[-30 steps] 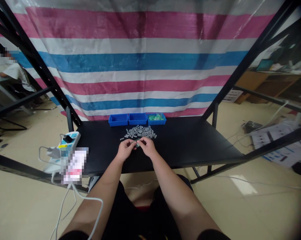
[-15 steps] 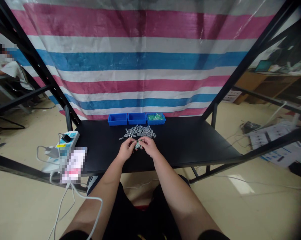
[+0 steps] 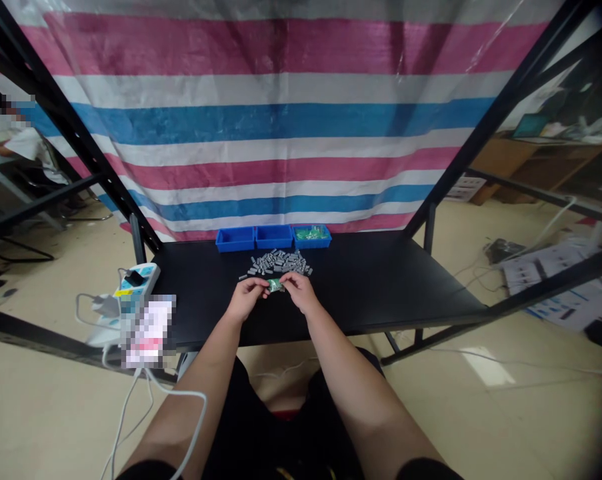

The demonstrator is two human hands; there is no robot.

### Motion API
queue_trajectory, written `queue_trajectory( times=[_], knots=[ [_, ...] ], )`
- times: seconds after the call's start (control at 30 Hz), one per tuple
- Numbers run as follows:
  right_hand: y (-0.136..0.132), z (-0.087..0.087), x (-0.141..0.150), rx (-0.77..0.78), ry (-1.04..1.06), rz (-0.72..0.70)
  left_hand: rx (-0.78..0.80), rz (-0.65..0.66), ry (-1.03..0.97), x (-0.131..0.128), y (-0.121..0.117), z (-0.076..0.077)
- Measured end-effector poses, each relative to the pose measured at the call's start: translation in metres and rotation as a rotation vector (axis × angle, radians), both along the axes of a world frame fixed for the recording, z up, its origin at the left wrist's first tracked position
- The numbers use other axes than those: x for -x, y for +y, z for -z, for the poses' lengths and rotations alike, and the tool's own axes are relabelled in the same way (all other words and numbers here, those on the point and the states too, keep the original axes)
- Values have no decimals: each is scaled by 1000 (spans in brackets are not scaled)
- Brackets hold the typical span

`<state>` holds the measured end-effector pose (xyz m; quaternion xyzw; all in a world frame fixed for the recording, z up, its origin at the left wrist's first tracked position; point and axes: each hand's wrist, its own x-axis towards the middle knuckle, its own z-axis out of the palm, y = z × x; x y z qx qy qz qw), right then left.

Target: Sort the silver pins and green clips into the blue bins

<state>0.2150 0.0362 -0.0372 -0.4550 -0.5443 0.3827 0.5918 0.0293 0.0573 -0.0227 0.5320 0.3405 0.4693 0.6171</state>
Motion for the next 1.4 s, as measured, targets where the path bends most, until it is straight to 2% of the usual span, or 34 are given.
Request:
queue_trajectory(
  times=[0.13, 0.3, 0.5, 0.77, 0.9, 1.17, 1.4],
  knots=[
    [-4, -2, 3, -82, -152, 28, 62, 10, -54, -1, -2, -4],
    [-11, -12, 9, -258, -351, 20, 6, 112, 125, -4, -3, -6],
    [-13, -14, 10, -300, -348, 48, 16, 58, 89, -3, -1, 1],
    [-11, -13, 12, -302, -314, 98, 8, 50, 54, 0, 0, 4],
    [-9, -7, 10, -237, -261, 68, 7, 43, 55, 0, -1, 2],
    [-9, -3, 11, 23, -4, -154, 8, 37, -24, 0, -1, 2],
    [-2, -1, 11, 98, 57, -129, 8, 26, -11, -1, -1, 4]
  ],
)
